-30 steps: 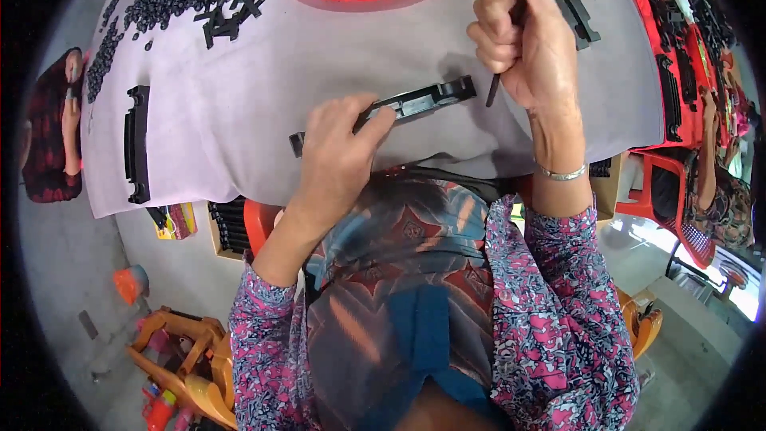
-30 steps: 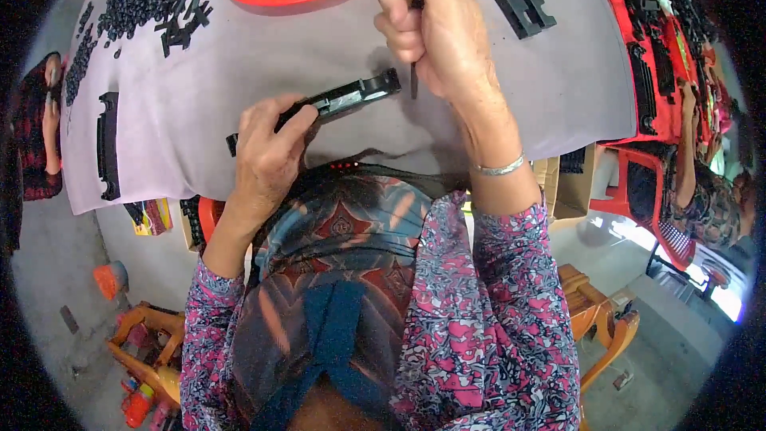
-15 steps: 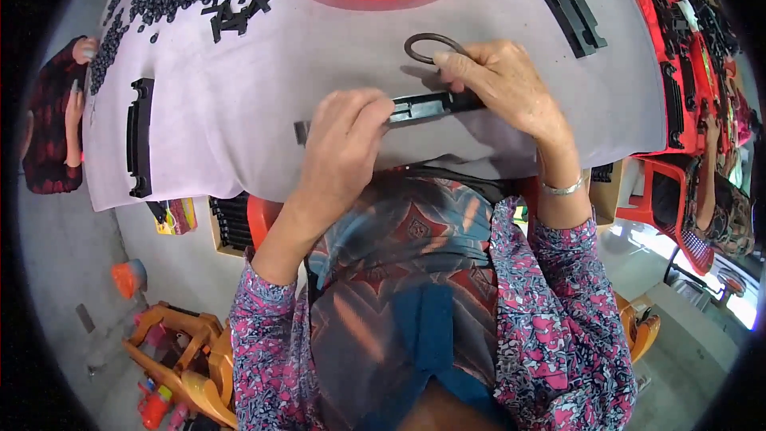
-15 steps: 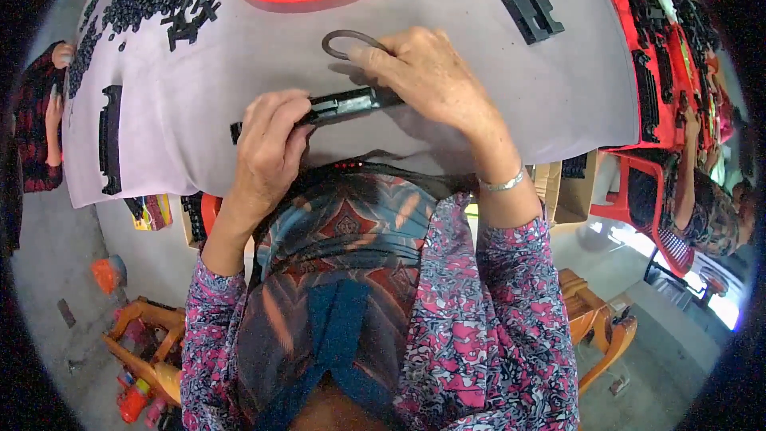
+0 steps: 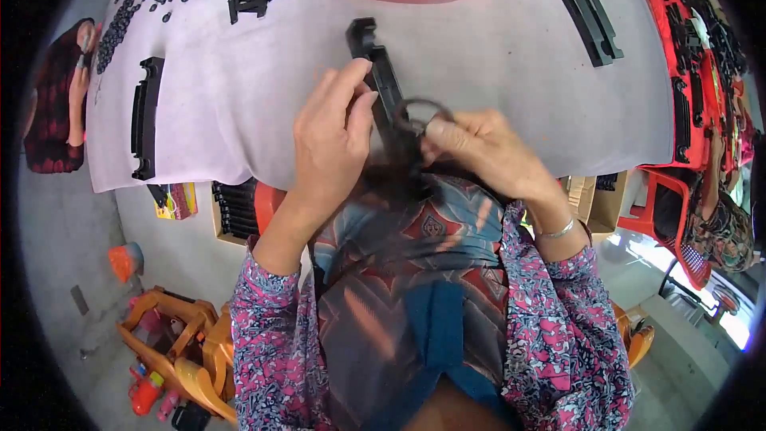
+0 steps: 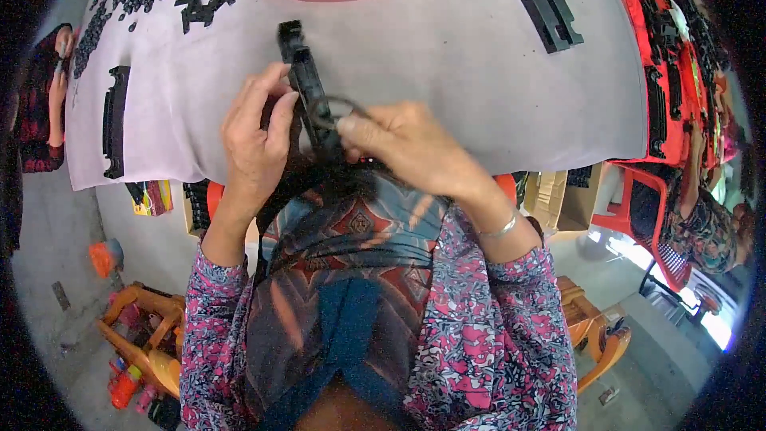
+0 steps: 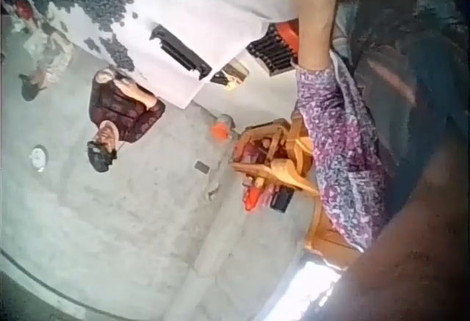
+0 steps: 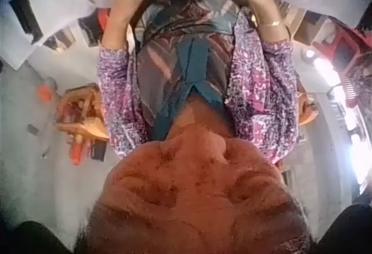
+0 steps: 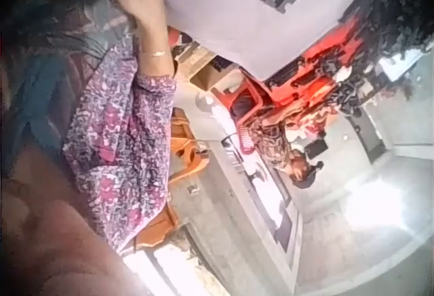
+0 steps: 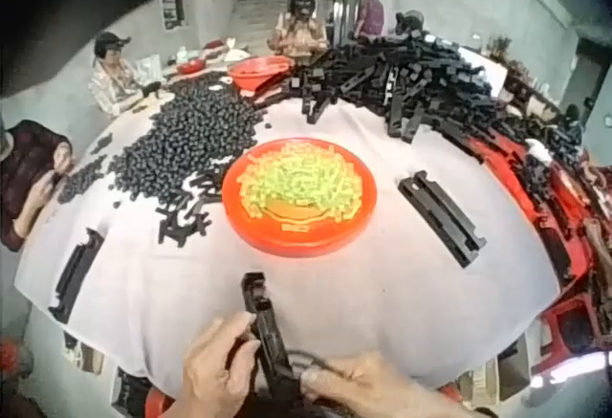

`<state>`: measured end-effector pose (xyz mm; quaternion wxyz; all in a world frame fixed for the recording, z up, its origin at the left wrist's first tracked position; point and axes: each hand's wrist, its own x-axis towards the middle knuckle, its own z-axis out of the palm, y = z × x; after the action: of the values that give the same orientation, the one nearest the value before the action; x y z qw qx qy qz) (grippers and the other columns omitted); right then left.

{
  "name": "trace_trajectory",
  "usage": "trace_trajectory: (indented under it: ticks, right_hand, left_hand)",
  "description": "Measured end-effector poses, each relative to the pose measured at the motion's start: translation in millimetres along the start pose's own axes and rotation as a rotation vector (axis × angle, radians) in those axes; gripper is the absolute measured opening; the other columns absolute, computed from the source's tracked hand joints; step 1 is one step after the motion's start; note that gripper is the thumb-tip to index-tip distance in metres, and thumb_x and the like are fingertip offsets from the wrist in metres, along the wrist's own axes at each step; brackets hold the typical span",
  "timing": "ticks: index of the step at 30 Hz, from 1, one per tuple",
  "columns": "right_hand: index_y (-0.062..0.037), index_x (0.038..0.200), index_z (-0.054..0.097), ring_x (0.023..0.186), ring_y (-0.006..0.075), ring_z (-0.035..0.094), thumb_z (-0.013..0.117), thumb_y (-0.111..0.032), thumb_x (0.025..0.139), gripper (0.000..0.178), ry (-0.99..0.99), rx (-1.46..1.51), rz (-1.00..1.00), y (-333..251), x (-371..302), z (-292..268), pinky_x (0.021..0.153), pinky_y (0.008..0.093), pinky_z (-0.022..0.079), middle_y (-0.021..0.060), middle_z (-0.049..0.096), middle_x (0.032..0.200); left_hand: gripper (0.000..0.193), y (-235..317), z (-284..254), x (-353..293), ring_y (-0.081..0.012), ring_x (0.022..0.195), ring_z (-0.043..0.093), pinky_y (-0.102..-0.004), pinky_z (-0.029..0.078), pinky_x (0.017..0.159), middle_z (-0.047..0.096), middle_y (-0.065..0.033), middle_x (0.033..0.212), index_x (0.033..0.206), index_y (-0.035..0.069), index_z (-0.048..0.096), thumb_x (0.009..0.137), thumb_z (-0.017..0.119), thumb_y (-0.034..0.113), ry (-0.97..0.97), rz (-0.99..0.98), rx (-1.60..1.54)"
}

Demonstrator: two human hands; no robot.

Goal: The person assembles small plastic housings, rubber rings, metal pins, and plastic connectors by pressing the components together with a metal press ring.

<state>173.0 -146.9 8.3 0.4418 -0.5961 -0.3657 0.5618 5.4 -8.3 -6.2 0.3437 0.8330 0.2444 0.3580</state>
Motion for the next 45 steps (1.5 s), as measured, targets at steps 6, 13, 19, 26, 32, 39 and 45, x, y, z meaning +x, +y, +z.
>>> trace_trajectory:
  ticks: [6,13,19,26,32,39,45]
  right_hand:
    - [0.0015,0.093,0.069,0.064,0.0077,0.056,0.054,-0.033,0.103,0.039,0.081,0.222,0.061,-5.0,-3.2,-3.9,0.058,0.0244,0.044,0.0084,0.071,0.078]
    - [-0.0021,0.081,0.064,0.047,0.0042,0.034,0.051,-0.037,0.104,0.044,0.268,0.294,0.016,-7.2,-5.5,-8.5,0.045,0.0228,0.024,-0.0050,0.042,0.054]
    - [-0.0076,0.067,0.047,0.047,0.0069,0.023,0.041,-0.048,0.105,0.056,0.206,0.789,-0.288,-13.7,-13.9,-24.9,0.044,0.0264,0.016,-0.0057,0.029,0.054]
    - [-0.0109,0.064,0.036,0.052,0.0110,0.023,0.037,-0.048,0.103,0.054,0.047,0.915,-0.679,-38.5,-15.1,-37.2,0.049,0.0288,0.020,-0.0017,0.030,0.059]
    - [-0.0121,0.062,0.034,0.053,0.0121,0.022,0.037,-0.050,0.101,0.055,0.006,0.943,-0.621,-38.6,7.7,-26.0,0.050,0.0295,0.018,-0.0020,0.027,0.057]
    - [-0.0138,0.059,0.029,0.052,0.0123,0.019,0.041,-0.041,0.097,0.049,0.020,0.999,-0.552,-32.2,18.9,-23.4,0.049,0.0304,0.017,-0.0024,0.025,0.056]
    - [-0.0141,0.058,0.028,0.052,0.0125,0.019,0.042,-0.039,0.097,0.048,0.025,1.017,-0.504,-23.5,20.3,-21.4,0.048,0.0303,0.017,-0.0023,0.024,0.054]
  left_hand:
    - [0.037,1.7,-11.1,-0.3,-0.0293,0.079,0.061,-0.0376,0.050,0.071,0.060,-0.0149,0.090,0.123,-0.003,0.058,0.088,0.068,0.007,-0.076,-0.120,-0.044]
    - [0.085,18.3,1.9,-10.3,-0.0414,0.099,0.058,-0.0495,0.046,0.088,0.057,-0.0243,0.108,0.135,-0.013,0.041,0.068,0.084,0.017,-0.146,-0.054,0.201]
    - [0.068,21.9,0.3,-14.6,-0.0374,0.098,0.058,-0.0468,0.045,0.084,0.058,-0.0182,0.106,0.133,-0.005,0.048,0.070,0.072,0.003,-0.277,-0.055,0.083]
    - [0.046,23.3,-6.7,-6.9,-0.0313,0.096,0.058,-0.0414,0.047,0.081,0.058,-0.0101,0.099,0.113,0.005,0.062,0.069,0.063,-0.005,-0.428,0.189,0.236]
    - [0.044,21.8,-1.2,-9.6,-0.0314,0.094,0.058,-0.0427,0.047,0.080,0.058,-0.0095,0.101,0.112,0.006,0.062,0.070,0.067,-0.003,-0.318,0.125,0.146]
    - [0.035,18.8,6.8,-12.3,-0.0320,0.096,0.061,-0.0427,0.049,0.080,0.060,-0.0095,0.104,0.103,0.006,0.063,0.070,0.071,-0.001,-0.276,0.145,0.071]
    - [0.022,18.1,11.1,-14.0,-0.0308,0.093,0.062,-0.0404,0.051,0.079,0.063,-0.0082,0.102,0.094,0.008,0.067,0.073,0.073,0.002,-0.292,0.175,0.139]
